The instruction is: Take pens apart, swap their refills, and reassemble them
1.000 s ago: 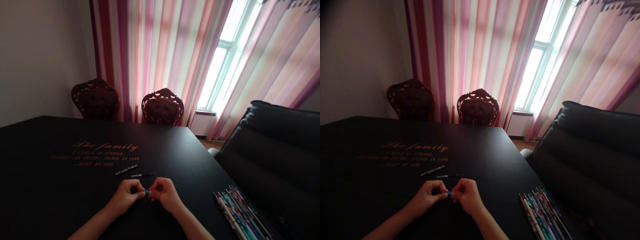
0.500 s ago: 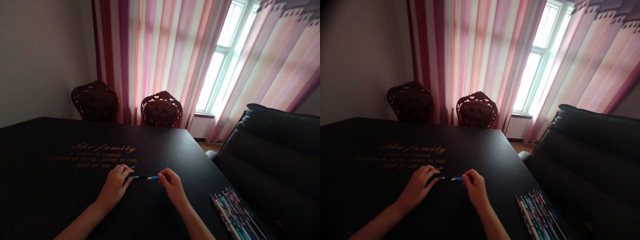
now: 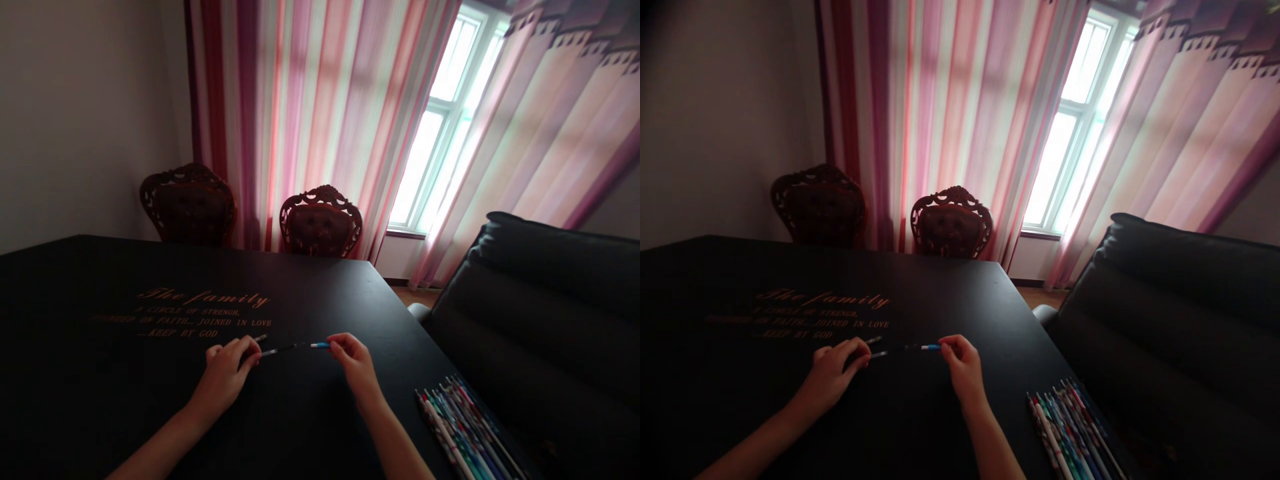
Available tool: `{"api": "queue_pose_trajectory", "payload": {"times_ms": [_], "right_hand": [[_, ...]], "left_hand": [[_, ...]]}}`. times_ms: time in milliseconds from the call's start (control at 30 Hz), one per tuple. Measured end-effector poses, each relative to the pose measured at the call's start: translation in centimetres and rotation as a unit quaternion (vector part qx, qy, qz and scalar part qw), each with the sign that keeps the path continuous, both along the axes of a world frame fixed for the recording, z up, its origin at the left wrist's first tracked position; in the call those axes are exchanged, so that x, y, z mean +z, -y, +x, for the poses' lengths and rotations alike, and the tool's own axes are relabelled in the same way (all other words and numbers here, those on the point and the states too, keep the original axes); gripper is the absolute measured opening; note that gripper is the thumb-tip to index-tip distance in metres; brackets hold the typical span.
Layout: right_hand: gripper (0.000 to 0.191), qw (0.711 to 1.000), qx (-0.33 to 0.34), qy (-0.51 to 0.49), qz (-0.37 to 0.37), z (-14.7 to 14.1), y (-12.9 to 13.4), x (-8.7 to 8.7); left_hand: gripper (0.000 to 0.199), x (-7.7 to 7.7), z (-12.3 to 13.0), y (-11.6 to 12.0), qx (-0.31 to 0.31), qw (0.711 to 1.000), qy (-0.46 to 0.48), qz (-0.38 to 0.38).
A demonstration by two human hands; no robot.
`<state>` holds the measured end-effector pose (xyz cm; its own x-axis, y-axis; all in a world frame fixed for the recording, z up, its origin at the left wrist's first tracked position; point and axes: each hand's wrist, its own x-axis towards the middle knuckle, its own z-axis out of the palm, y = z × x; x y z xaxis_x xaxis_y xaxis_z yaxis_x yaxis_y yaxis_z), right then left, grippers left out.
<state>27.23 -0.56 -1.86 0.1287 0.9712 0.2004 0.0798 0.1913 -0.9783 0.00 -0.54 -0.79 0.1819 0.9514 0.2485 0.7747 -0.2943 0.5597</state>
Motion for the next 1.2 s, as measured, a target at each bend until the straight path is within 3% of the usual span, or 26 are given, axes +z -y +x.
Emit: {"api": "queue_pose_trajectory", "payload": {"times_ms": [467,833,967,1067,1200], "right_hand": [[0.032,0.997,-0.003,0.073,0.015,-0.2,0.2,0.1],[0.025,0.994,0.082,0.062,-0.024,-2.3,0.9,-0.7],[0.03,0.997,0.071,0.014,-0.028,-1.9,0.8,-0.5],[0.034,0.998,0.056,-0.011,-0.029,-1.2,0.5,-0.3],[0.038,0.999,0.026,-0.009,-0.019,-0.4,0.0,-0.5]], "left_hand": [[0.017,0.5,0.5,0.5,-0.027,0.999,0.019,-0.01],[0.02,0.2,1.0,1.0,-0.071,0.997,0.04,-0.01],[0.039,-0.4,-0.5,-0.2,-0.012,0.998,-0.008,0.066],[0.029,-0.7,-1.8,-1.3,0.054,0.99,-0.081,0.099],[0.017,-0.7,-2.5,-2.0,0.079,0.992,-0.079,0.056]]}}
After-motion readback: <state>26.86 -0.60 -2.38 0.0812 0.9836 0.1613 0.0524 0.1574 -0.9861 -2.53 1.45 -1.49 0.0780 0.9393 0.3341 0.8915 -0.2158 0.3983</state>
